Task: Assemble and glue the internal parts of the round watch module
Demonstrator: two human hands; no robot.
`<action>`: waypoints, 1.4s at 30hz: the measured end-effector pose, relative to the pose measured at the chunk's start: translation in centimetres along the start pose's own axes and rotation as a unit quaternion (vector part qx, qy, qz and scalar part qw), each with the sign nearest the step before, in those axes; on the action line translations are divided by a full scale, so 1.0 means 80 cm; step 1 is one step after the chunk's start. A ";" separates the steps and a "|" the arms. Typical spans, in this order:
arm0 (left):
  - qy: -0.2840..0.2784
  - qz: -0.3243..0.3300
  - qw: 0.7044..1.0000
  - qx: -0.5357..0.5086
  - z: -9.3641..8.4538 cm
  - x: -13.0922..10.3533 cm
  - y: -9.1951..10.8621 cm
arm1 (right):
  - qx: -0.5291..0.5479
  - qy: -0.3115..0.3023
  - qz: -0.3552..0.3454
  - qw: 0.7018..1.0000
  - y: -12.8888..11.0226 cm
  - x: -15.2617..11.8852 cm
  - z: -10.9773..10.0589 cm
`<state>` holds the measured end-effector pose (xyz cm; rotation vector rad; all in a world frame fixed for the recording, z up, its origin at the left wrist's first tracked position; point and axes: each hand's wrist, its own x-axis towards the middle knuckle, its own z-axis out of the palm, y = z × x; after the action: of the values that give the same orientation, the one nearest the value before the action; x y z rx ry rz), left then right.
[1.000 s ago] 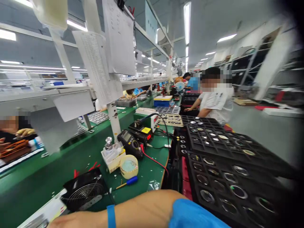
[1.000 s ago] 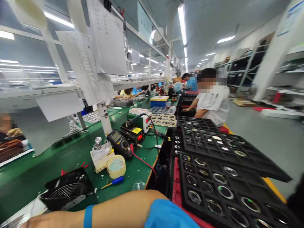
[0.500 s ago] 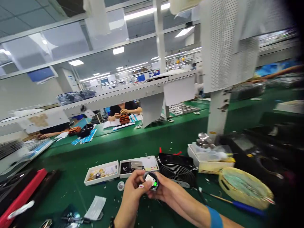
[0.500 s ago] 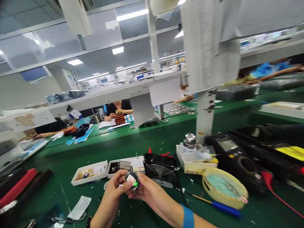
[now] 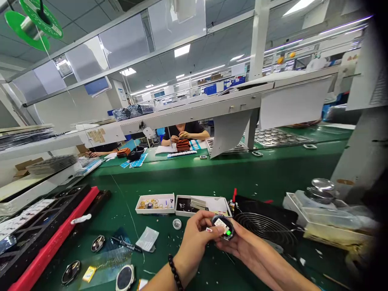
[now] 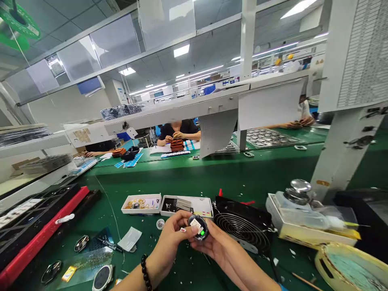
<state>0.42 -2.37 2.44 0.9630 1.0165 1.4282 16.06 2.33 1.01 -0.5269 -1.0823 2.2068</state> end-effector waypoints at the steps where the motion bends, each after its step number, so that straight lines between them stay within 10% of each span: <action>1: -0.002 -0.001 1.000 -0.006 0.001 0.000 0.000 | 0.004 0.001 -0.001 1.000 0.001 0.001 -0.002; 18: -0.019 0.004 1.000 0.017 0.001 0.000 -0.004 | -0.029 0.018 -0.006 0.999 0.012 0.006 -0.010; 29: -0.012 0.047 0.994 0.094 -0.002 -0.002 -0.004 | -0.227 0.188 -0.025 0.955 -0.006 0.004 0.012; 42: -0.036 0.034 0.995 0.085 -0.002 -0.001 -0.008 | -0.331 0.133 -0.014 0.934 0.003 0.011 -0.002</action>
<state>0.49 -2.44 1.79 1.1741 1.0725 1.3679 15.44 2.89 0.65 -1.0513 -1.6559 1.6376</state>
